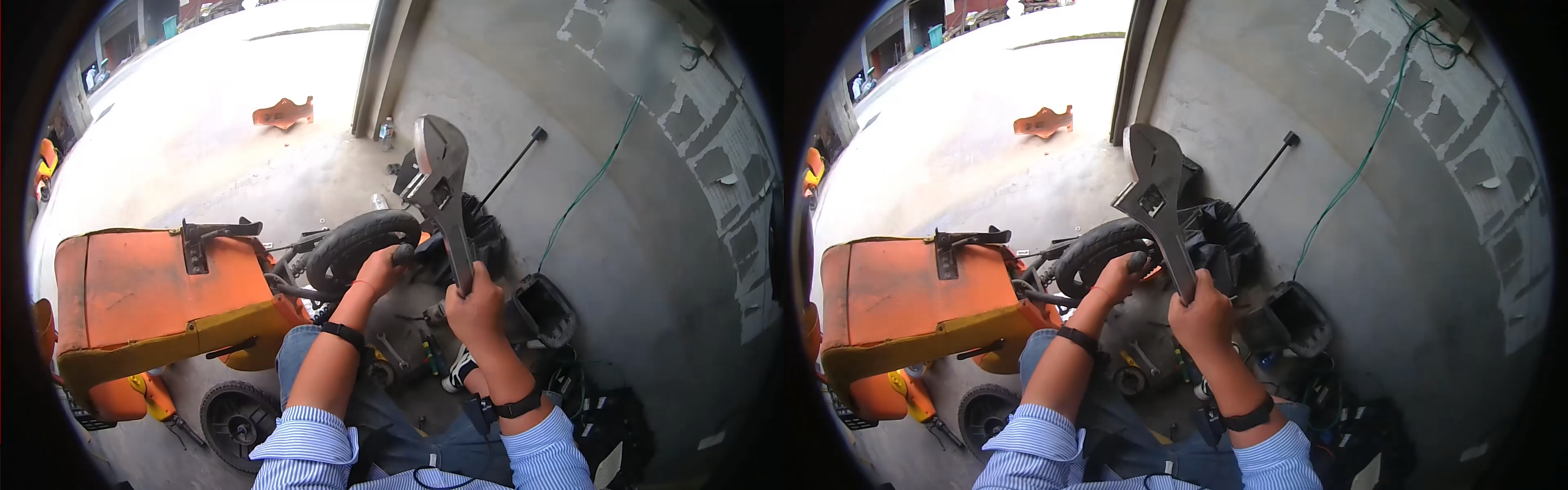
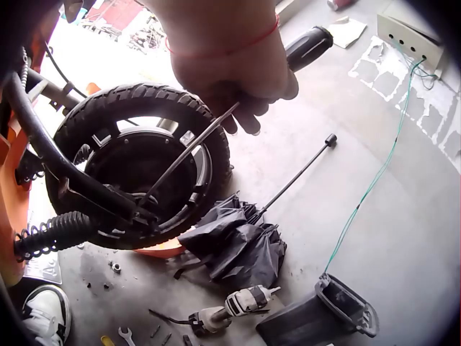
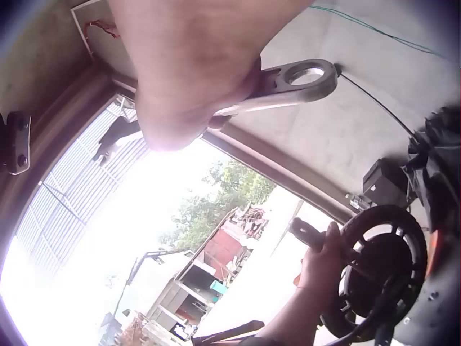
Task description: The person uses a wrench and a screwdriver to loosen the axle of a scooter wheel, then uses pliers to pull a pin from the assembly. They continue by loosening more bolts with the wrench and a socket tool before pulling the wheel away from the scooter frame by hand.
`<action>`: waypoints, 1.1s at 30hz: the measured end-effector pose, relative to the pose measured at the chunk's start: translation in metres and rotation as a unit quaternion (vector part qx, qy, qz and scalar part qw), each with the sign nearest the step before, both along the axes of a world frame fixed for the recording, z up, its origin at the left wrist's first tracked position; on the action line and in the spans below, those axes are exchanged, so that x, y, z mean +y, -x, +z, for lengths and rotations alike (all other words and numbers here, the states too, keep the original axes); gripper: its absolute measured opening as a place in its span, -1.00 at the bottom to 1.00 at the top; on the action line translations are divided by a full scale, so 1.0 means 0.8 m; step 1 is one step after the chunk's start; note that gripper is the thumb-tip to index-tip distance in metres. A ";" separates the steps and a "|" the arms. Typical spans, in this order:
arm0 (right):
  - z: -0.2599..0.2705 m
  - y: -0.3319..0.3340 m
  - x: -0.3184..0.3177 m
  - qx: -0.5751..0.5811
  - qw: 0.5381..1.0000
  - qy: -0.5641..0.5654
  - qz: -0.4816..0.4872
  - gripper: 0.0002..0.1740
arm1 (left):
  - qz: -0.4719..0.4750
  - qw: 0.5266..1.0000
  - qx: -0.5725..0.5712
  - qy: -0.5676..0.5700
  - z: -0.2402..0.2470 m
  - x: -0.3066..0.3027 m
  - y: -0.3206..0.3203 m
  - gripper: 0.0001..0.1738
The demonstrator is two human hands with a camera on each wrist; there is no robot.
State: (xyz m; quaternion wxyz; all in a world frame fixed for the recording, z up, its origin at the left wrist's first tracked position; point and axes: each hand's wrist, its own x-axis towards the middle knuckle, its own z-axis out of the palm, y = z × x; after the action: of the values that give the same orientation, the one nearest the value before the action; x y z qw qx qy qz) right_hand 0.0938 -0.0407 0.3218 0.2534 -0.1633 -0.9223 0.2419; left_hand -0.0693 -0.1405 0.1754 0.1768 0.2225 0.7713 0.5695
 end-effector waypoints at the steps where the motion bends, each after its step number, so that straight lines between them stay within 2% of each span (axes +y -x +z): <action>1: -0.030 0.007 0.003 -0.086 0.996 -0.024 -0.025 -0.81 | 0.001 1.000 0.020 -0.006 -0.009 0.001 0.004 -0.75; 2: -0.053 0.014 0.020 -0.162 0.981 0.110 0.013 -0.80 | 0.004 0.999 0.040 -0.012 -0.016 0.002 0.007 -0.74; 3: -0.064 0.018 0.031 -0.233 0.941 0.240 0.049 -0.78 | 0.005 0.999 0.039 -0.014 -0.021 0.000 0.010 -0.74; 4: -0.053 0.019 0.018 -0.259 0.954 0.150 -0.016 -0.78 | 0.007 0.998 0.057 -0.013 -0.018 -0.002 0.013 -0.74; 7: -0.080 0.015 0.041 -0.247 0.953 0.177 -0.018 -0.76 | 0.018 0.997 0.075 -0.026 -0.018 0.005 0.015 -0.72; 8: -0.084 0.011 0.040 -0.233 0.966 0.107 -0.038 -0.76 | 0.023 0.994 0.101 -0.014 -0.017 0.009 0.019 -0.72; 9: -0.085 0.007 0.043 -0.242 0.964 0.103 -0.036 -0.76 | 0.025 0.992 0.121 0.001 -0.020 0.010 0.016 -0.72; 11: -0.063 0.006 0.041 -0.198 0.954 0.224 -0.029 -0.76 | -0.003 0.996 0.086 -0.007 -0.010 0.014 0.015 -0.74; 12: -0.055 0.005 0.043 -0.167 0.958 0.235 -0.011 -0.79 | 0.002 0.995 0.097 0.010 -0.010 0.016 0.012 -0.74; 15: 0.005 0.008 0.035 -0.119 0.967 0.224 -0.011 -0.82 | 0.003 0.993 0.112 0.031 -0.002 0.022 0.005 -0.74; 19: 0.085 0.013 0.019 0.031 0.990 0.140 0.018 -0.91 | 0.018 0.990 0.137 0.006 -0.016 0.027 0.004 -0.75; 20: 0.097 0.013 0.017 0.062 0.985 0.158 0.011 -0.91 | 0.019 0.991 0.135 0.004 -0.015 0.026 0.004 -0.75; 23: 0.107 0.013 0.013 0.117 0.977 0.175 0.011 -0.90 | 0.016 0.992 0.127 0.017 -0.011 0.021 0.008 -0.75; 25: 0.093 0.005 0.004 0.137 0.986 0.092 -0.015 -0.91 | 0.014 0.994 0.105 0.028 -0.006 0.019 0.010 -0.79; 27: 0.048 -0.010 0.004 0.086 0.996 0.008 -0.009 -0.90 | 0.018 0.995 0.096 0.024 -0.002 0.016 0.011 -0.77; 28: 0.013 -0.019 0.008 -0.003 0.999 0.044 -0.028 -0.83 | 0.023 0.996 0.088 0.020 -0.001 0.013 0.013 -0.74; 29: -0.030 -0.026 0.014 -0.106 0.993 0.019 -0.057 -0.77 | 0.023 0.996 0.088 0.020 -0.002 0.012 0.015 -0.74; 30: -0.041 -0.026 0.005 -0.234 0.970 0.007 -0.059 -0.72 | 0.018 0.994 0.104 0.015 -0.006 0.012 0.016 -0.78; 31: -0.053 -0.024 0.000 -0.228 0.971 0.007 -0.075 -0.75 | 0.011 0.993 0.121 0.012 -0.008 0.011 0.018 -0.81; 33: -0.048 -0.028 0.010 -0.145 0.983 0.078 -0.083 -0.80 | 0.028 0.991 0.128 0.010 -0.014 0.016 0.016 -0.79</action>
State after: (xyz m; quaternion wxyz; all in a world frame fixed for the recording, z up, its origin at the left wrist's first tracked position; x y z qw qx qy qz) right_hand 0.1159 -0.0325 0.2830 0.1223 -0.2924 -0.9107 0.2650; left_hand -0.0817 -0.1278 0.1642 0.0633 0.2699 0.7993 0.5331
